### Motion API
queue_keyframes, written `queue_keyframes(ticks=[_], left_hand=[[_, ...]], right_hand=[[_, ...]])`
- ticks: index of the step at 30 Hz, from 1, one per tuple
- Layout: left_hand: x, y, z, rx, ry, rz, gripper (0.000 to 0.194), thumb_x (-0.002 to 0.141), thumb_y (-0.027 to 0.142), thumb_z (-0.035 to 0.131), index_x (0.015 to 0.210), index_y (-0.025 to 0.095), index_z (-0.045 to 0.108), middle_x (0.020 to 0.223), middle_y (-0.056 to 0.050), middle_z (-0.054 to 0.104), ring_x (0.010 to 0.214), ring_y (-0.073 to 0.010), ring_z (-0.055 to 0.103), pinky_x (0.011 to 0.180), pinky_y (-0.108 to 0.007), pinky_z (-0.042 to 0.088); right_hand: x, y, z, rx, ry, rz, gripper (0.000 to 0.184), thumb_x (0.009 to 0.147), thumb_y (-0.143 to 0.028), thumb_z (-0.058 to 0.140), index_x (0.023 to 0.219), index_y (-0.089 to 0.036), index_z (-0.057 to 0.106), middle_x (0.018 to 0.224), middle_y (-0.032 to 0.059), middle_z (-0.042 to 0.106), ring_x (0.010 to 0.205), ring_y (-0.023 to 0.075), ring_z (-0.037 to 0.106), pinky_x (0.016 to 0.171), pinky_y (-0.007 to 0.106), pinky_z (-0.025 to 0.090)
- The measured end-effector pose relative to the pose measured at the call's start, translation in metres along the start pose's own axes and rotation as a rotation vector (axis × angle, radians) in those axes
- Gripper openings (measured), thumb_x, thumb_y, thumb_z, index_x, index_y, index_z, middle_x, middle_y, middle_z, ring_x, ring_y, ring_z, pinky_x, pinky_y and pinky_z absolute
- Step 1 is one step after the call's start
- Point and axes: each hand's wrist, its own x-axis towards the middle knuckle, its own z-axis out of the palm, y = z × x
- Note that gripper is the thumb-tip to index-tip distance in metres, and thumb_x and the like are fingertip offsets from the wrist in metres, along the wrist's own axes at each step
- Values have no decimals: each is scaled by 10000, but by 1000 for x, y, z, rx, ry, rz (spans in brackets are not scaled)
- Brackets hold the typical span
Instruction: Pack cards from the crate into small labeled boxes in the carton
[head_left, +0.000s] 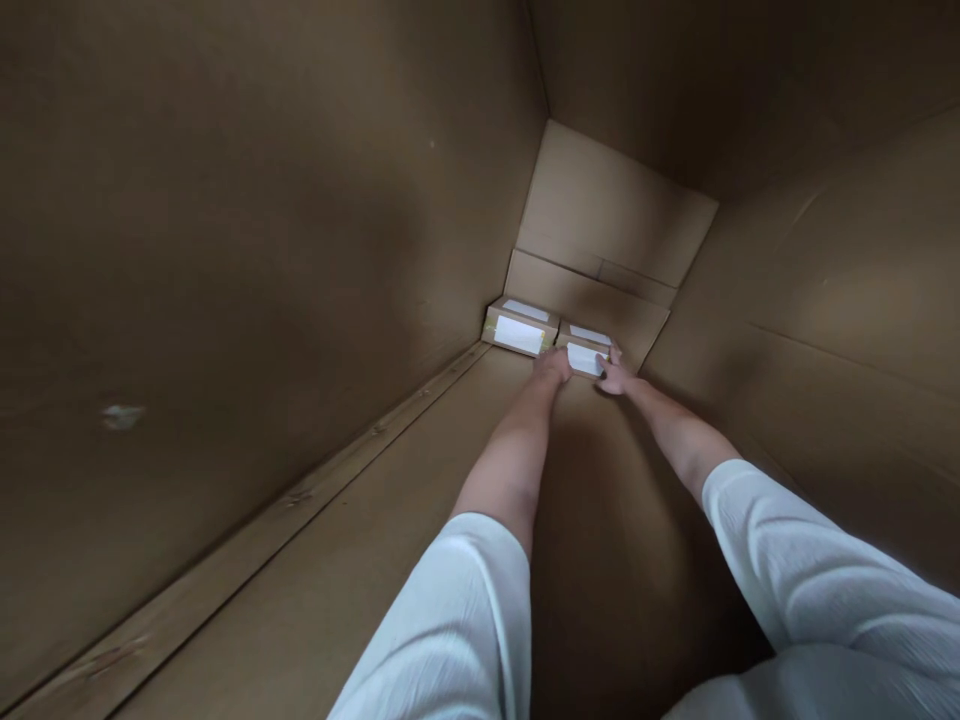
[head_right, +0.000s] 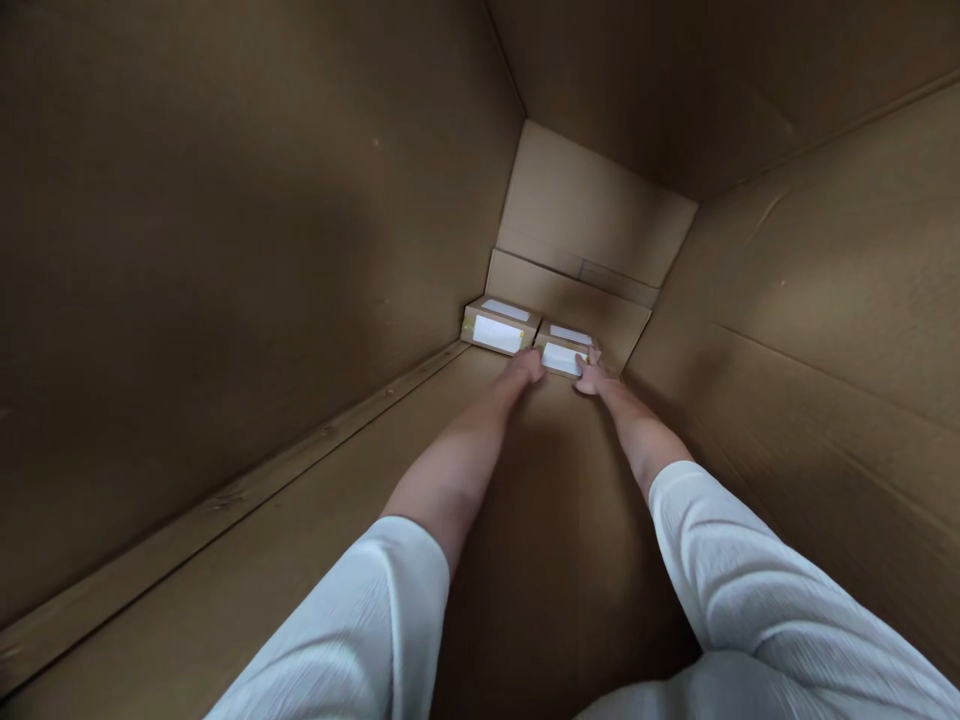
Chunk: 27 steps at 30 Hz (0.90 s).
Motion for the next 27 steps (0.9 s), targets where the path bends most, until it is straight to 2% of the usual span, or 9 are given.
queue_keyframes(ticks=[3, 6, 9, 11, 14, 17, 20, 23, 27], left_hand=[[3, 10, -13, -28, 21, 67, 647, 964, 336, 677, 1598, 239, 590, 1640, -168, 614, 1509, -352, 588, 1232, -446, 474], [-1, 11, -26, -41, 34, 83, 652, 956, 369, 683, 1592, 250, 597, 1628, -162, 632, 1491, -358, 608, 1215, -462, 488], [-13, 11, -40, 23, 63, 49, 593, 946, 344, 698, 1528, 240, 646, 1593, -165, 662, 1466, -357, 624, 1205, -469, 491], [-29, 18, -50, 62, 75, 33, 579, 934, 321, 713, 1504, 234, 662, 1579, -167, 673, 1452, -352, 636, 1197, -463, 498], [-79, 46, -68, 89, 67, 36, 567, 924, 320, 740, 1481, 231, 686, 1548, -167, 697, 1429, -346, 657, 1182, -438, 516], [-155, 83, -89, 131, 73, 53, 563, 926, 303, 740, 1481, 227, 697, 1514, -172, 721, 1414, -341, 676, 1170, -430, 537], [-229, 113, -109, 169, 100, 72, 542, 933, 289, 728, 1472, 230, 705, 1485, -170, 740, 1401, -332, 691, 1152, -421, 559], [-285, 129, -124, 169, 140, 91, 527, 936, 306, 754, 1457, 238, 709, 1502, -167, 731, 1409, -324, 687, 1148, -399, 560], [-350, 136, -134, 183, 195, 113, 547, 926, 276, 747, 1470, 246, 697, 1542, -172, 702, 1431, -332, 675, 1169, -421, 553]], right_hand=[[-5, 0, -4, -59, -99, 102, 1002, 928, -463, 819, 1780, -291, 321, 1880, 157, 92, 1640, 421, 367, 1296, 513, 398], [-9, -2, -5, -95, -81, 98, 1008, 941, -460, 794, 1792, -287, 283, 1890, 161, -2, 1652, 434, 352, 1300, 547, 399], [-14, -3, -6, -85, -35, 54, 904, 971, -417, 739, 1768, -258, 342, 1893, 171, -21, 1619, 431, 407, 1263, 572, 453], [-26, -3, -15, -72, -21, 55, 820, 987, -391, 715, 1734, -250, 407, 1895, 167, -3, 1608, 439, 415, 1230, 582, 487], [-71, -3, -47, -50, 1, 104, 713, 1001, -335, 690, 1677, -235, 489, 1890, 160, 63, 1623, 439, 391, 1226, 582, 494], [-138, -6, -98, -31, 59, 127, 658, 1001, -256, 653, 1645, -198, 527, 1877, 175, 131, 1630, 418, 391, 1251, 563, 476], [-198, -12, -147, -7, 150, 137, 577, 1063, -288, 559, 1628, -174, 543, 1847, 200, 215, 1598, 406, 442, 1246, 534, 476], [-240, -20, -183, 23, 232, 152, 529, 1115, -366, 461, 1594, -173, 579, 1764, 214, 375, 1515, 375, 550, 1226, 495, 491], [-294, -35, -209, 42, 300, 135, 527, 1122, -350, 420, 1563, -139, 616, 1614, 232, 549, 1411, 337, 647, 1204, 462, 515]])
